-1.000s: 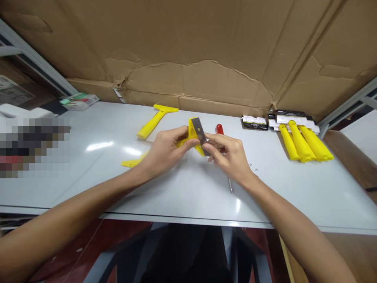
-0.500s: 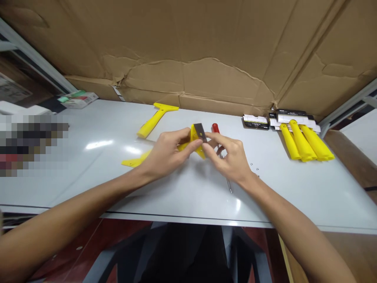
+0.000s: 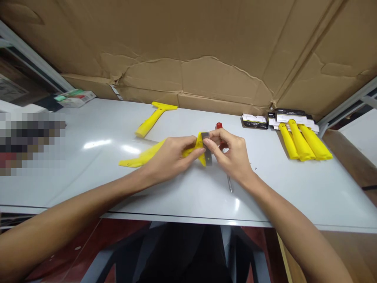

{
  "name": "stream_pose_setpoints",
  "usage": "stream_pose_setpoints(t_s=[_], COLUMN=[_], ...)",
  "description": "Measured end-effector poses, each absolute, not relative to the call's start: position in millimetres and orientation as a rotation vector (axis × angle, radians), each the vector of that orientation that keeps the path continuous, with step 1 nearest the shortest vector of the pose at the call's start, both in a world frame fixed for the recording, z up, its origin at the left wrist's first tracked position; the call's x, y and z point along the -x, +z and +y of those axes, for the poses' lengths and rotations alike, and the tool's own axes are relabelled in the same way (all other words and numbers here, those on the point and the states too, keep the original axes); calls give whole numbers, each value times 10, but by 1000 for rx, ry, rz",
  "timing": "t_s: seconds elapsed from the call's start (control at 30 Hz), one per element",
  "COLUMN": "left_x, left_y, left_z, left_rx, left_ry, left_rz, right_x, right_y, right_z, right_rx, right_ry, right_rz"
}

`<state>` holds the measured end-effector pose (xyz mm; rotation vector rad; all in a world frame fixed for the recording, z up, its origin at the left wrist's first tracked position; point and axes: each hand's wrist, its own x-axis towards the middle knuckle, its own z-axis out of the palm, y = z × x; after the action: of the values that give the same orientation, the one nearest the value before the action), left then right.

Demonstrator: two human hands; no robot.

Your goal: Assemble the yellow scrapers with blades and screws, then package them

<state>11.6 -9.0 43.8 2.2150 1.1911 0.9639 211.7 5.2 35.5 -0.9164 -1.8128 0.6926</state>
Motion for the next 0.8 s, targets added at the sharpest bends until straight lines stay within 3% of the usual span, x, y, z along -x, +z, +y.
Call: stream_pose_setpoints(t_s=[0.37, 0.67, 0.8], left_x=[-40, -56, -59], left_y=[428, 474, 485], left_z=[35, -18, -14], left_rx=[-2013, -2083, -2097], left_ry=[1125, 1106, 1049], left_rz=[1221, 1236, 1219], right_x=[-2252, -2244, -2251], right_y=[457, 430, 390], right_z=[148, 117, 128], right_rx=[920, 931, 935], right_ry=[1040, 1065, 933], right_rz=[-1956, -1987, -2005])
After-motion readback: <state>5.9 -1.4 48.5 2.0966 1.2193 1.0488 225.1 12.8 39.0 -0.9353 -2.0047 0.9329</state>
